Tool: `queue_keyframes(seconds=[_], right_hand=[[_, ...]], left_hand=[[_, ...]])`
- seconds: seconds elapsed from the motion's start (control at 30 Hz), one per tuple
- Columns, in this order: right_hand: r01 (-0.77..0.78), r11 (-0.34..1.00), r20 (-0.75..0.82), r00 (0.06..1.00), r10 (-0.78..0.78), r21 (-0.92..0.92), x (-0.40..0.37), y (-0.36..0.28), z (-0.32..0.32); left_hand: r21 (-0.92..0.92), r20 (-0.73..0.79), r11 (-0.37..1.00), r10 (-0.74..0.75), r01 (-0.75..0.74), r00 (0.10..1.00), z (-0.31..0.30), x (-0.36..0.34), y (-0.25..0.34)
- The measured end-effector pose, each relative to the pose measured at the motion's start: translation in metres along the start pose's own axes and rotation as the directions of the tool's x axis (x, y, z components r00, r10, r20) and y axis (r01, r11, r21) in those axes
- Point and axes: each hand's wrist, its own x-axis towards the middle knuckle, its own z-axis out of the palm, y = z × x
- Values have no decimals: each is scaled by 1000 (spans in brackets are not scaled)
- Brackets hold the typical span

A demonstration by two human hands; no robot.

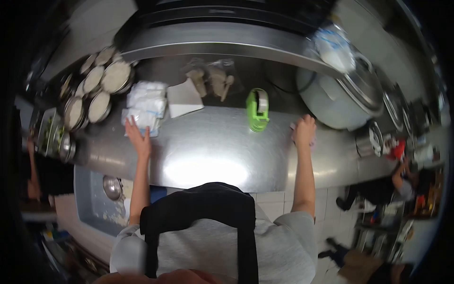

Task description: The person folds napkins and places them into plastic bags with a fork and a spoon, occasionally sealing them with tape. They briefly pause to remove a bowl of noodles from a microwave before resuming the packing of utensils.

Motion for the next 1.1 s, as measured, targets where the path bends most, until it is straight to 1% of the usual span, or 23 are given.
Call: queue_keyframes(seconds=[0.03, 0.07, 0.1, 0.13, 0.17, 0.23, 0.27, 0.33, 0.4, 0.43, 0.47, 0.5, 0.53, 0.6, 0.63, 0.7, 0.83, 0.9, 0.93, 0.97, 1.0, 1.07, 1.1], right_hand=[[18, 1000, 85, 996, -17, -6, 0, 4, 5], [39, 999, 169, 985, -36, -17, 3, 8, 9], [-1, 1000, 175, 984, 4, -17, 5, 10, 10], [-47, 999, 183, 982, 49, -19, 11, 6, 9], [-11, 1000, 180, 984, 12, -6, 20, 1, 10], [-105, 994, 33, 994, 105, 3, 39, -15, -8], [-93, 996, 30, 995, 93, 0, 49, -22, -12], [41, 970, -109, 994, -15, 241, 72, -33, -19], [28, 984, -43, 999, -20, 176, 82, -35, -22], [13, 979, 14, 1000, -16, 201, 82, -27, -18], [-64, 983, 172, 984, 34, 169, 80, -19, -14], [-111, 985, 313, 947, 65, 131, 76, -7, -6], [-140, 984, 309, 946, 99, 111, 64, 2, -1], [99, 980, 447, 894, -11, -175, 44, 13, 12], [79, 980, 447, 895, 12, -185, 37, 17, 17], [152, 977, 393, 916, -83, -148, 25, 24, 25], [110, 986, 315, 947, -65, -127, 19, 31, 18], [29, 997, 252, 967, -44, 66, 20, 27, 0], [33, 997, 242, 969, -48, 68, 29, 26, -11], [-7, 979, 69, 998, -8, 205, 43, 27, -23], [-20, 938, -94, 994, 56, 347, 54, 25, -41], [30, 857, -333, 928, 168, 515, 78, -5, -120], [126, 897, -463, 881, 95, 424, 91, -12, -148]], left_hand=[[26, -29, 999, -38, 38, 999, -6, -9, 8], [-43, -15, 997, -66, 66, 998, -12, -15, 18], [-114, 0, 989, -90, 90, 996, -19, -20, 22], [-96, -26, 988, -122, 119, 992, -26, -26, 23], [-123, -23, 981, -155, 151, 988, -32, -33, 24], [-147, -15, 971, -193, 189, 981, -40, -46, 22], [-150, -20, 969, -204, 199, 979, -43, -54, 19], [-120, 19, 968, -221, 222, 975, -49, -65, 14], [-109, -7, 968, -226, 224, 974, -55, -72, 12], [-103, -23, 968, -232, 229, 972, -57, -74, 12], [-128, 2, 971, -202, 201, 979, -60, -76, 14], [-122, -11, 964, -240, 237, 971, -63, -79, 16], [-114, -28, 954, -282, 278, 959, -64, -82, 17], [-129, -9, 952, -282, 278, 959, -62, -89, 18], [-124, -5, 948, -297, 294, 955, -61, -90, 19], [-143, 23, 950, -278, 278, 960, -53, -92, 22], [-206, 48, 956, -203, 208, 978, -40, -81, 35], [-238, 51, 953, -180, 187, 982, -40, -70, 49], [-262, 59, 949, -169, 179, 984, -41, -65, 55], [-264, 47, 948, -171, 177, 984, -41, -61, 59], [-266, 62, 951, -143, 155, 988, -42, -59, 61], [-259, 68, 956, -126, 139, 990, -43, -55, 65], [-264, 80, 959, -81, 100, 993, -41, -54, 66]])
